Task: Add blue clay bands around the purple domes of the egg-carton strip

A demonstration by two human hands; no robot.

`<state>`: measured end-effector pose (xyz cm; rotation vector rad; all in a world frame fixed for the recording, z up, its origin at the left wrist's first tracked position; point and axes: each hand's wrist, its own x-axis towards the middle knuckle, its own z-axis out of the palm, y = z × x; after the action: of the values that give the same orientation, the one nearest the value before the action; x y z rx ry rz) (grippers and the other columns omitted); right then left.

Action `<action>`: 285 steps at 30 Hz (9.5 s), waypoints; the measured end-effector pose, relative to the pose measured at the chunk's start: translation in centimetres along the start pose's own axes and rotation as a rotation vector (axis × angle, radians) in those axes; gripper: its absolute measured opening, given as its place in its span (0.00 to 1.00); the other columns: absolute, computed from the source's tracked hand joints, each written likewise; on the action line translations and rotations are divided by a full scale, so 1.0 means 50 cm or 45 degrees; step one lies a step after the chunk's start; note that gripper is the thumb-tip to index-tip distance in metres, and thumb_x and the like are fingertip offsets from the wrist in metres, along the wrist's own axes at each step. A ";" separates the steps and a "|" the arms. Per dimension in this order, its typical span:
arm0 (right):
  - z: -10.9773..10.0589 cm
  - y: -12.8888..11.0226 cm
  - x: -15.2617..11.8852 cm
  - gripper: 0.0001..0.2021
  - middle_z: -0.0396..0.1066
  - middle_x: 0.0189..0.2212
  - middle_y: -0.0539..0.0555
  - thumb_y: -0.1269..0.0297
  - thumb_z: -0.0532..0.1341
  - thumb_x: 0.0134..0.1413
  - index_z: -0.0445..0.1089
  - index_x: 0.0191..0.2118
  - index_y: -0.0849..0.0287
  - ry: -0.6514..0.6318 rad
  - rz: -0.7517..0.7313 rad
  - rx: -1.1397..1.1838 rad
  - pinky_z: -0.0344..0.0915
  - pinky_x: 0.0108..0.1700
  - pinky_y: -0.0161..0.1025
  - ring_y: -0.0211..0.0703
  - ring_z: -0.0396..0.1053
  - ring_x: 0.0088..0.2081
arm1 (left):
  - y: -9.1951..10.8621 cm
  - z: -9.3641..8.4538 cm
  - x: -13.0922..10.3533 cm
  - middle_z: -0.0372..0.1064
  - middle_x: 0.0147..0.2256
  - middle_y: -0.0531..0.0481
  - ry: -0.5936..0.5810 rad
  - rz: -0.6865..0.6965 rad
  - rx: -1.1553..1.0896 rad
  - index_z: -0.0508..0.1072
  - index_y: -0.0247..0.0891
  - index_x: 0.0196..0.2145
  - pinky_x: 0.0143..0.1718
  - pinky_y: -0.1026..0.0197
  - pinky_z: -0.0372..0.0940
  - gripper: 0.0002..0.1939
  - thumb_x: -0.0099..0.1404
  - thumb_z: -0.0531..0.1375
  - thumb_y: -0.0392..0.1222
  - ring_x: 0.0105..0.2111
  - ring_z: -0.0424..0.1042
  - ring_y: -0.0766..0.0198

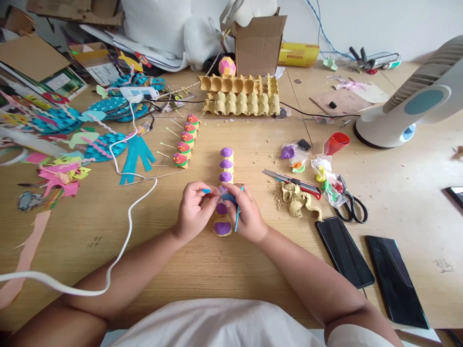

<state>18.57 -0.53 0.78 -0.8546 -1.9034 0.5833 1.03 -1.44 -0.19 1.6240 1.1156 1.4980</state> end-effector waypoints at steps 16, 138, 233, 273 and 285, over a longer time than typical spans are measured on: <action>-0.013 -0.005 0.016 0.07 0.74 0.39 0.55 0.59 0.63 0.65 0.70 0.45 0.54 0.084 0.168 0.184 0.68 0.43 0.45 0.45 0.70 0.40 | 0.001 0.003 0.002 0.72 0.39 0.50 0.091 0.251 -0.015 0.64 0.42 0.49 0.44 0.60 0.73 0.16 0.68 0.63 0.31 0.40 0.76 0.65; -0.028 0.009 0.020 0.12 0.78 0.37 0.55 0.65 0.66 0.63 0.74 0.51 0.50 0.076 -0.231 -0.129 0.69 0.40 0.46 0.47 0.75 0.37 | 0.000 -0.016 0.007 0.76 0.36 0.45 -0.277 -0.193 -0.474 0.82 0.39 0.40 0.39 0.57 0.67 0.22 0.74 0.54 0.56 0.38 0.73 0.60; -0.034 -0.011 0.021 0.02 0.77 0.32 0.53 0.66 0.64 0.63 0.75 0.39 0.55 0.084 0.020 0.208 0.70 0.37 0.41 0.41 0.73 0.33 | 0.042 -0.013 0.014 0.72 0.30 0.50 -0.178 -0.064 -0.076 0.79 0.39 0.33 0.33 0.62 0.63 0.04 0.67 0.65 0.39 0.31 0.68 0.66; -0.015 -0.012 0.012 0.09 0.74 0.39 0.53 0.63 0.70 0.59 0.69 0.42 0.54 -0.012 0.417 0.941 0.71 0.45 0.41 0.42 0.74 0.41 | 0.038 -0.020 0.017 0.77 0.33 0.51 -0.149 0.422 0.306 0.78 0.40 0.38 0.41 0.58 0.69 0.08 0.64 0.66 0.29 0.35 0.72 0.64; -0.017 0.001 0.003 0.04 0.75 0.39 0.54 0.61 0.63 0.66 0.70 0.42 0.53 0.044 0.357 0.685 0.71 0.45 0.44 0.44 0.74 0.41 | 0.041 -0.017 0.015 0.77 0.32 0.51 -0.137 0.410 0.252 0.78 0.41 0.37 0.41 0.57 0.70 0.07 0.64 0.66 0.30 0.34 0.73 0.64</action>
<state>19.28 -0.33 1.20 -0.7664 -1.4903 1.1779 0.51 -1.70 2.05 2.0758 1.0035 1.5112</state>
